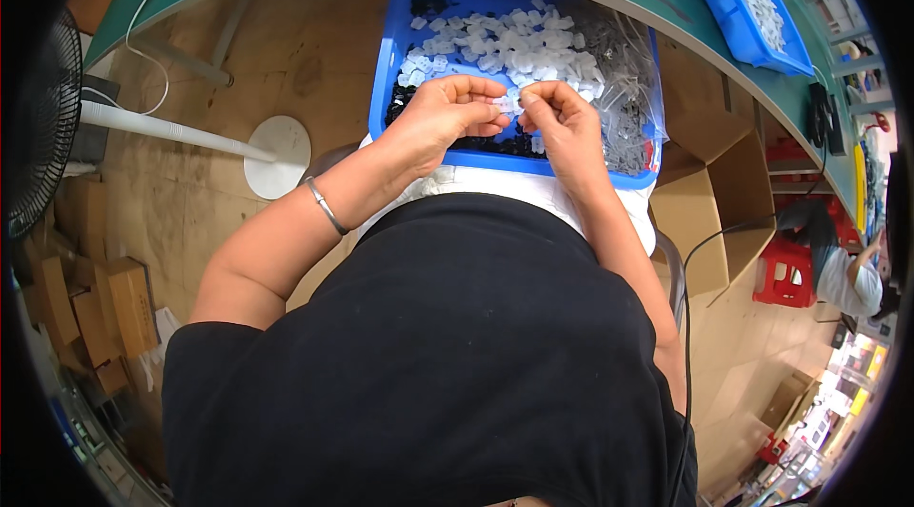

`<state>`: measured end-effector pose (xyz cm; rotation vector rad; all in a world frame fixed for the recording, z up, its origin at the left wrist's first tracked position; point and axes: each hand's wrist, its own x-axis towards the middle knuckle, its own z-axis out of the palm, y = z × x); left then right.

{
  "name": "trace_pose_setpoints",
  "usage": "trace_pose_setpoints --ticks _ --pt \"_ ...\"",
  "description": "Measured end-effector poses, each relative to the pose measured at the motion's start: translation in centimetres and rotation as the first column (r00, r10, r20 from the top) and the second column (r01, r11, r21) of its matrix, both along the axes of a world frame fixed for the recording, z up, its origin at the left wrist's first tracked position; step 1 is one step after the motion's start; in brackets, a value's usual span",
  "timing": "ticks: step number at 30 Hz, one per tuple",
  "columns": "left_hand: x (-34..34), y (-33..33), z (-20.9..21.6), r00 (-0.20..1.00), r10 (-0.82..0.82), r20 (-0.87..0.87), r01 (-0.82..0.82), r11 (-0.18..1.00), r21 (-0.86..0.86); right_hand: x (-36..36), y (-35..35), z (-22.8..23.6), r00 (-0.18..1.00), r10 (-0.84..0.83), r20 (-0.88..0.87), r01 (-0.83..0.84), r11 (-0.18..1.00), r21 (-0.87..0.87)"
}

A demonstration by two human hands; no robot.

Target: The person assembles small white and black plastic components by hand, taking them from a parts bin and fitting them together.

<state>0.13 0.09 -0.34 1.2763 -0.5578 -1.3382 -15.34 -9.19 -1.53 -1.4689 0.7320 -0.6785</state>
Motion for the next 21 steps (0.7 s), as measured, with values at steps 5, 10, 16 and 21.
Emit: trace_pose_setpoints --ticks 5,10,16,21 --pt "0.2 -0.1 0.2 0.999 -0.026 -0.022 0.027 0.998 0.051 -0.1 -0.3 0.1 0.995 -0.053 0.083 0.053 0.999 0.004" --pt "0.3 0.0 0.1 0.999 -0.007 -0.041 0.008 1.000 0.023 -0.4 -0.3 0.5 0.997 0.083 0.008 -0.083 0.995 -0.057" --pt "0.3 0.0 -0.1 1.000 -0.002 0.008 0.002 1.000 0.017 -0.2 0.5 1.4 0.993 0.096 -0.065 -0.104 0.984 -0.141" --pt "0.0 0.0 -0.1 0.997 0.006 0.075 -0.008 1.000 0.020 -0.1 0.8 1.0 0.991 0.074 -0.113 -0.106 0.944 -0.312"
